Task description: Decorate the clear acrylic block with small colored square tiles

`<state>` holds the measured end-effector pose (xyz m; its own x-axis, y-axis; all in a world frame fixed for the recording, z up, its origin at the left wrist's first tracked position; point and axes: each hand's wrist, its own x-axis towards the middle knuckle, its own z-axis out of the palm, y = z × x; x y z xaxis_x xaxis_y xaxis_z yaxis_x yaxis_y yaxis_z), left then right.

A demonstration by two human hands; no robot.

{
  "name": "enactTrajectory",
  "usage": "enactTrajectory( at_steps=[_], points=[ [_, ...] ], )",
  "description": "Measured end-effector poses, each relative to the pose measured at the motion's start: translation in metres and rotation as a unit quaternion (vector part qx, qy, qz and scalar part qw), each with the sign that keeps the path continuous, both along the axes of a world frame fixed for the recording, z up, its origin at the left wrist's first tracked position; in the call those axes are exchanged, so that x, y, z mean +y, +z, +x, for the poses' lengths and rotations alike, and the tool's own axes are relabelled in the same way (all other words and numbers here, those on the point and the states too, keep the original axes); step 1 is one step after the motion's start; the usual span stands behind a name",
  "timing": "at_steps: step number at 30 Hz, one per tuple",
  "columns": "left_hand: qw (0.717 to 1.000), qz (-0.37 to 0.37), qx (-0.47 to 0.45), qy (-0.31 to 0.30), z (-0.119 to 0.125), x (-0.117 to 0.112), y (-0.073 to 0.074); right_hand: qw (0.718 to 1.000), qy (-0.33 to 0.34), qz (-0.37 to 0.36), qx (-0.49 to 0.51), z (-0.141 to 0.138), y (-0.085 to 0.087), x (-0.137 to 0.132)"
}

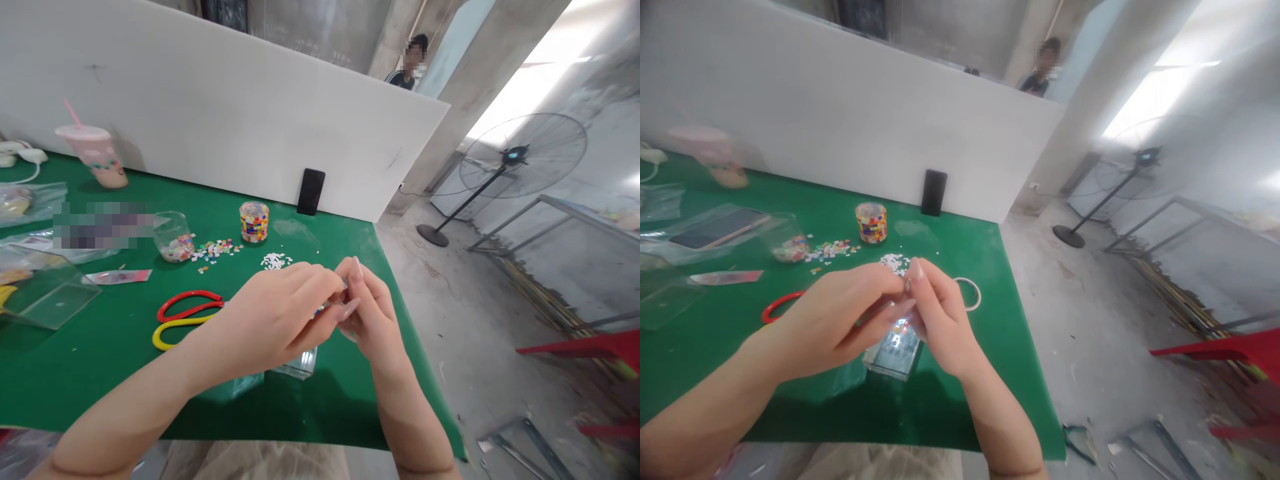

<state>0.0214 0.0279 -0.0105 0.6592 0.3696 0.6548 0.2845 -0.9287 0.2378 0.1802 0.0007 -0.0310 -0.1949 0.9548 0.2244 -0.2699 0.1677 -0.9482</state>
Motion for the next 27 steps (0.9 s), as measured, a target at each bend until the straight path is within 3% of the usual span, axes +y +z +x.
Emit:
enactTrajectory(
  at_steps=[4,11,27],
  points=[
    [0.995,0.091,0.040,0.010,-0.001,0.003,0.002,0.999,0.020,0.017,-0.030,0.004,0.003,0.001],
    [0.985,0.164,0.042,0.029,-0.004,0.004,0.004,0.993,0.056,0.039,-0.096,0.011,0.006,0.001],
    [0.979,0.179,0.083,0.051,-0.012,0.005,0.004,0.991,0.036,0.037,-0.121,0.007,0.003,0.000]
  ],
)
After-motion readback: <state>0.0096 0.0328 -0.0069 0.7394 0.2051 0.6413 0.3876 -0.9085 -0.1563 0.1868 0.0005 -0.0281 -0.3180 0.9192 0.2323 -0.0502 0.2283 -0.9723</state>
